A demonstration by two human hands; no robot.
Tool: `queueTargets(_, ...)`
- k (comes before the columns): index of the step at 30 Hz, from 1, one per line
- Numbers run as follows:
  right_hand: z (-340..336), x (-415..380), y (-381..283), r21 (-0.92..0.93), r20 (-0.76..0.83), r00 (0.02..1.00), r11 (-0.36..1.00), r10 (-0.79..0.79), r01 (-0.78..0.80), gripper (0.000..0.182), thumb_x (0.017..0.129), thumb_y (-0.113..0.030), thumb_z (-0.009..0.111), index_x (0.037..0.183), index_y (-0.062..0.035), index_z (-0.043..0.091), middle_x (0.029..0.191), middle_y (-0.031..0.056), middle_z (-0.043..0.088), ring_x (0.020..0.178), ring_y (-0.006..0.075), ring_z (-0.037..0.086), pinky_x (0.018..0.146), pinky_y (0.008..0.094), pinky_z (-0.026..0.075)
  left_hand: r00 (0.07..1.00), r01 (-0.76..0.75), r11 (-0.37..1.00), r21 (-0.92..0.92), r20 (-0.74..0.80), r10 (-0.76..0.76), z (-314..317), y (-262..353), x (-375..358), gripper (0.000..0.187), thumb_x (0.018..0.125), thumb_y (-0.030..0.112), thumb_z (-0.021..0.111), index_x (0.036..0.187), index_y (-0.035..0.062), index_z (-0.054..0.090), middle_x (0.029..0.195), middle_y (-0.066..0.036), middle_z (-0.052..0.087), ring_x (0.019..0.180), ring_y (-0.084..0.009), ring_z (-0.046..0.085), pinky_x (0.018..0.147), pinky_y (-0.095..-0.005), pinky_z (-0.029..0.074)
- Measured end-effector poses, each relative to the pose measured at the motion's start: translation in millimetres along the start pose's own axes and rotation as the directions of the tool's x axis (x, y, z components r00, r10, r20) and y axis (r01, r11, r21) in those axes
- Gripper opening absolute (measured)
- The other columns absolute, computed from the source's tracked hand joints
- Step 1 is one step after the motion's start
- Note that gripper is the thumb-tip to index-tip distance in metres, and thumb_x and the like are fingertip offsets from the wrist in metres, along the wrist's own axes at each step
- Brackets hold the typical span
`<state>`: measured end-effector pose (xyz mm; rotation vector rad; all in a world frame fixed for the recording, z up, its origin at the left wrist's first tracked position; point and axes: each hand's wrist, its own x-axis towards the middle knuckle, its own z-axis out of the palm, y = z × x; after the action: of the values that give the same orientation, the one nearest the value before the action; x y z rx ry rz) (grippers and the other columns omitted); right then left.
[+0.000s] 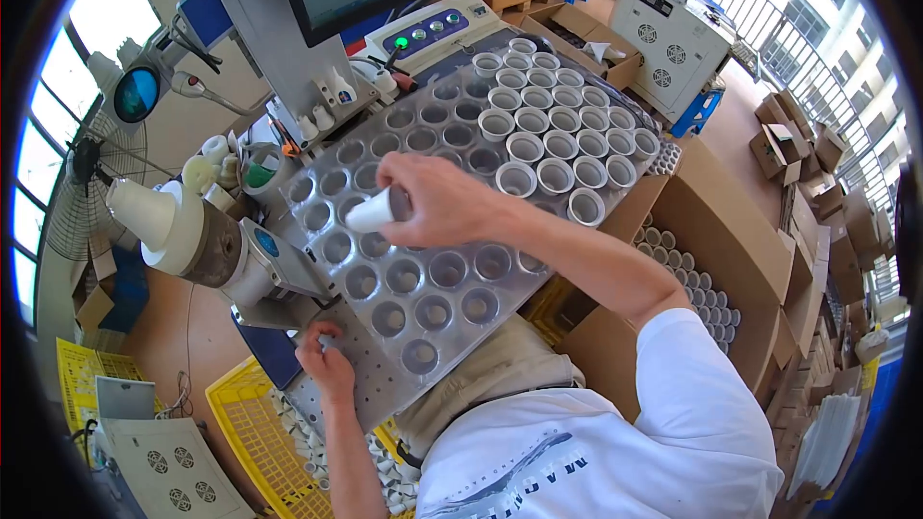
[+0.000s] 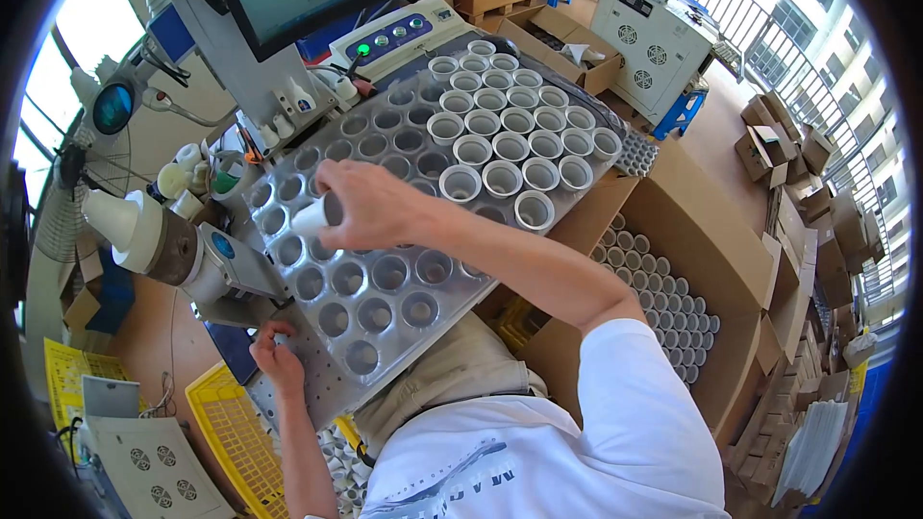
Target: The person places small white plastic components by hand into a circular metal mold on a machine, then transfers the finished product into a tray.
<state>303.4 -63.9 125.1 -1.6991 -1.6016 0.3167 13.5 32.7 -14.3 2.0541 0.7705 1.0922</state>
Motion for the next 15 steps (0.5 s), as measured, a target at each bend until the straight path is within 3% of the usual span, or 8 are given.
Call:
queueTargets(4, 76.5, 58.9, 19.8, 0.12, -0.11, 0.994, 0.993, -0.007, 0.02, 0.049, 0.072, -0.022, 0.077, 0.108, 0.0002, 0.052, 0.099, 0.0194, 0.061, 0.084, 0.0321, 0.063, 0.077, 0.0396, 0.051, 0.998, 0.052, 0.998, 0.042, -0.033, -0.051, -3.2, 9.6, -2.0, 0.024, 0.06, 0.001, 0.039, 0.07, -0.0042, 0.059, 0.067, -0.015, 0.061, 0.061, -0.0256, 0.056, 0.064, -0.0309, 0.042)
queueTargets(7, 100.3, 60.8, 34.3, 0.152, -0.163, 0.986, 0.987, -0.024, 0.049, 0.049, 0.072, -0.02, 0.077, 0.109, 0.0003, 0.052, 0.101, 0.0201, 0.06, 0.086, 0.0339, 0.064, 0.08, 0.0405, 0.051, 0.997, 0.061, 0.997, 0.048, -0.044, -0.059, -3.1, 9.7, -0.3, 0.021, 0.061, 0.002, 0.04, 0.07, -0.0037, 0.058, 0.069, -0.016, 0.063, 0.062, -0.028, 0.057, 0.064, -0.0329, 0.043)
queueTargets(9, 99.3, 55.6, 32.6, 0.168, -0.155, 0.988, 0.985, -0.018, 0.044, 0.049, 0.072, -0.019, 0.076, 0.11, 0.0002, 0.052, 0.105, 0.0208, 0.06, 0.094, 0.0368, 0.064, 0.085, 0.0425, 0.051, 0.997, 0.0, 0.999, 0.045, -0.073, 0.003, -0.5, -5.6, -4.1, 0.018, 0.062, 0.004, 0.041, 0.068, -0.0021, 0.057, 0.071, -0.016, 0.064, 0.066, -0.0312, 0.06, 0.066, -0.0355, 0.045)
queueTargets(12, 98.2, 49.9, 35.8, 0.1, -0.233, 0.968, 0.988, -0.095, 0.121, 0.045, 0.072, -0.019, 0.076, 0.107, -0.0004, 0.054, 0.105, 0.0207, 0.06, 0.097, 0.0383, 0.062, 0.085, 0.0435, 0.05, 0.998, 0.05, 0.995, 0.092, -0.044, -0.046, -0.8, 1.9, -3.0, 0.017, 0.063, 0.005, 0.042, 0.068, -0.0006, 0.057, 0.073, -0.017, 0.065, 0.07, -0.0334, 0.062, 0.068, -0.0375, 0.046)
queueTargets(15, 94.4, 52.4, 37.6, 0.037, -0.199, 0.979, 0.998, -0.049, 0.058, 0.042, 0.072, -0.02, 0.074, 0.104, -0.0001, 0.056, 0.106, 0.0227, 0.061, 0.106, 0.0412, 0.058, 0.09, 0.0463, 0.048, 0.998, 0.053, 0.997, 0.057, -0.04, -0.05, -3.0, -4.8, -5.2, 0.022, 0.061, 0.003, 0.043, 0.073, 0.0003, 0.06, 0.075, -0.016, 0.065, 0.074, -0.0335, 0.063, 0.073, -0.0367, 0.048)
